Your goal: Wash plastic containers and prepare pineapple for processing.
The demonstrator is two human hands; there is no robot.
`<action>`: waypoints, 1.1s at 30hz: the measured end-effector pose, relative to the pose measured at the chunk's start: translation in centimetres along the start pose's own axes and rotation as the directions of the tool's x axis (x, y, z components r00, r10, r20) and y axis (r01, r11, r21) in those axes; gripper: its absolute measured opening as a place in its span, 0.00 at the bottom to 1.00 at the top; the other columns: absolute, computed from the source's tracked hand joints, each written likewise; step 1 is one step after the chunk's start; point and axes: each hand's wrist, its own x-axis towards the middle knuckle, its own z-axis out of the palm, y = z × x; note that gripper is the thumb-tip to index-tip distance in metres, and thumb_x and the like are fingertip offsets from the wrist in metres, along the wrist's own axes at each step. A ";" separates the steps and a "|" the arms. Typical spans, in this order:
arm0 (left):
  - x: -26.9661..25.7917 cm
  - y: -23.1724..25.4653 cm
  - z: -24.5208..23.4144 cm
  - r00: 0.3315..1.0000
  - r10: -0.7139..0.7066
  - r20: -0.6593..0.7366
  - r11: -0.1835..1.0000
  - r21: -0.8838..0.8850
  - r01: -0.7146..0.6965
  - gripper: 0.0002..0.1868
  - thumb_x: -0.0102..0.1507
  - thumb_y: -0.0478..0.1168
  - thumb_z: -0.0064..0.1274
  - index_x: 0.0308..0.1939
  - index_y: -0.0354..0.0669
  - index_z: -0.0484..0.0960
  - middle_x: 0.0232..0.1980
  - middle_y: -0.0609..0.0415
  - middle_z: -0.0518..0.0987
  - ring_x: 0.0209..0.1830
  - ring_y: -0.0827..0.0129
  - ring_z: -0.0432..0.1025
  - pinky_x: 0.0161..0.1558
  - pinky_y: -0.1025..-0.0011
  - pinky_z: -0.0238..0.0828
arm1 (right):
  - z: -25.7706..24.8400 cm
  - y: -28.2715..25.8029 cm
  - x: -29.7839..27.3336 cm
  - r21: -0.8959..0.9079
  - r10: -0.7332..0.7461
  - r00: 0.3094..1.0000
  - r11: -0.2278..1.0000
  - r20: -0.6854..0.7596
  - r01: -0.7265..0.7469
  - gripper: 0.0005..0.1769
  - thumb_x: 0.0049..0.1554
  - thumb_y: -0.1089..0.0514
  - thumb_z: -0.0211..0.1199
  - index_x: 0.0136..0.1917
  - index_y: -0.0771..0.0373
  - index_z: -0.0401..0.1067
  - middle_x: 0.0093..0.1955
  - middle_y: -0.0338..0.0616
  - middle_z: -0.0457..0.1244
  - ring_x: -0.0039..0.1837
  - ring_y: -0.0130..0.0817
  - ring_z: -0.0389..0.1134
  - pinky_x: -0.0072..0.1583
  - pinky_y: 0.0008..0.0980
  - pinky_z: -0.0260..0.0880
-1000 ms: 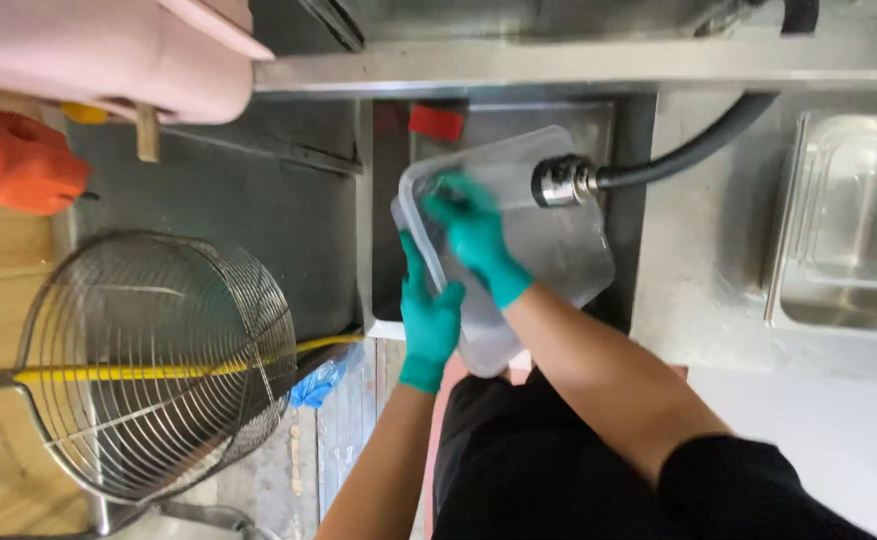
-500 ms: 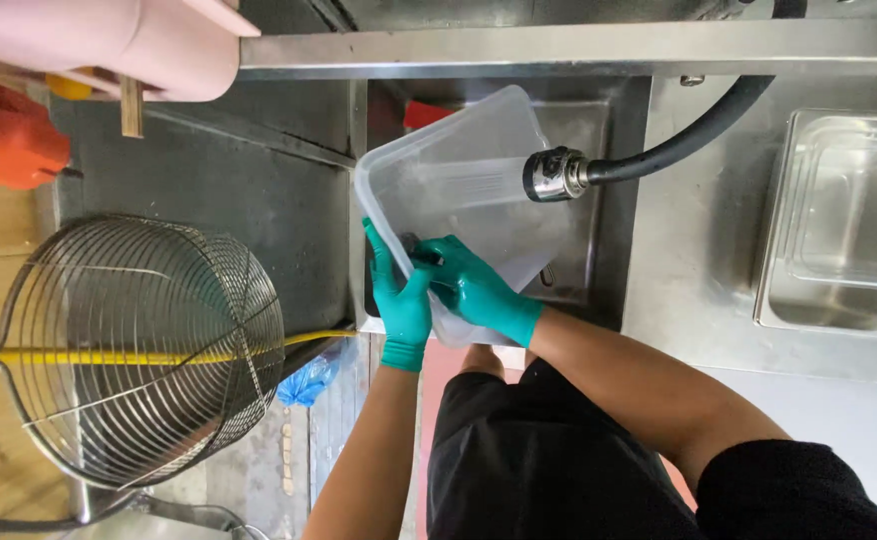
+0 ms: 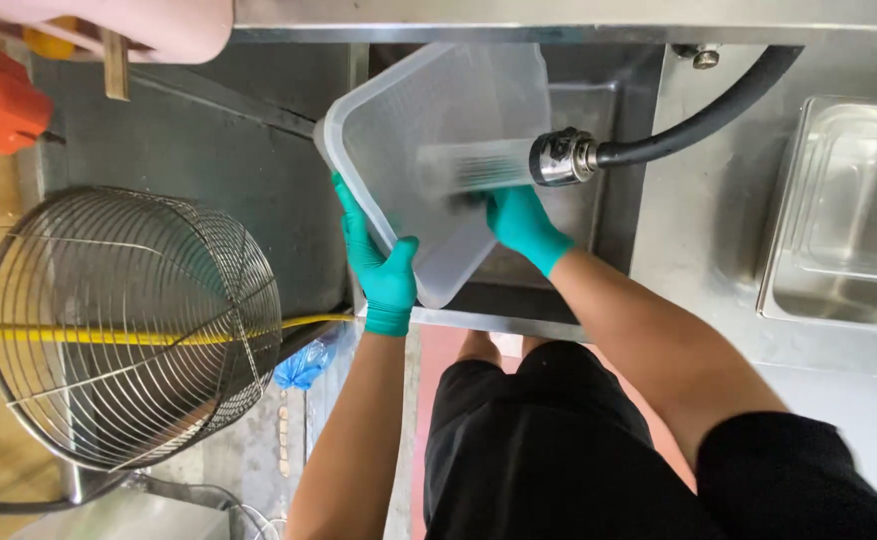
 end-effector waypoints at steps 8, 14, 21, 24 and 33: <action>1.3 1.7 0.1 0.996 0.079 0.052 0.982 0.167 -0.087 0.57 0.49 0.26 0.50 0.84 0.46 0.51 0.73 0.46 0.67 0.73 0.58 0.65 0.75 0.65 0.60 | -1.1 -8.0 0.1 -0.183 -0.039 0.962 0.979 0.270 0.091 0.06 0.57 0.61 0.66 0.50 0.59 0.76 0.55 0.51 0.68 0.58 0.51 0.69 0.60 0.43 0.69; 1.1 3.0 0.3 0.984 0.153 0.094 0.934 0.311 -0.175 0.57 0.48 0.28 0.57 0.83 0.44 0.55 0.65 0.45 0.71 0.66 0.55 0.67 0.72 0.62 0.62 | -0.2 -7.5 -0.4 -0.232 -0.068 0.982 0.967 0.177 0.109 0.11 0.57 0.66 0.60 0.53 0.60 0.77 0.53 0.50 0.71 0.57 0.47 0.72 0.59 0.41 0.73; 0.2 3.4 0.4 0.976 0.205 0.069 0.939 0.266 -0.216 0.55 0.50 0.28 0.55 0.83 0.43 0.55 0.76 0.43 0.67 0.74 0.56 0.65 0.77 0.65 0.59 | -1.8 -2.7 0.3 -0.026 0.007 0.980 1.000 0.197 -0.002 0.09 0.58 0.62 0.63 0.53 0.58 0.77 0.52 0.49 0.71 0.57 0.44 0.74 0.59 0.39 0.74; 0.7 3.0 0.5 0.980 0.175 0.095 0.938 0.287 -0.195 0.55 0.50 0.28 0.57 0.82 0.44 0.57 0.72 0.47 0.70 0.72 0.60 0.66 0.76 0.66 0.60 | 0.0 -11.0 -1.7 -0.145 -0.109 0.965 0.978 0.239 0.147 0.10 0.55 0.61 0.66 0.52 0.59 0.78 0.51 0.52 0.69 0.54 0.45 0.72 0.57 0.40 0.72; -0.1 -0.5 -0.5 0.999 0.037 0.010 0.995 -0.093 -0.036 0.54 0.51 0.22 0.47 0.83 0.42 0.51 0.80 0.53 0.61 0.75 0.67 0.61 0.73 0.71 0.59 | 3.1 -6.6 1.2 0.704 0.240 0.964 0.664 0.115 -0.250 0.15 0.63 0.56 0.56 0.61 0.58 0.75 0.59 0.46 0.68 0.59 0.36 0.69 0.62 0.34 0.68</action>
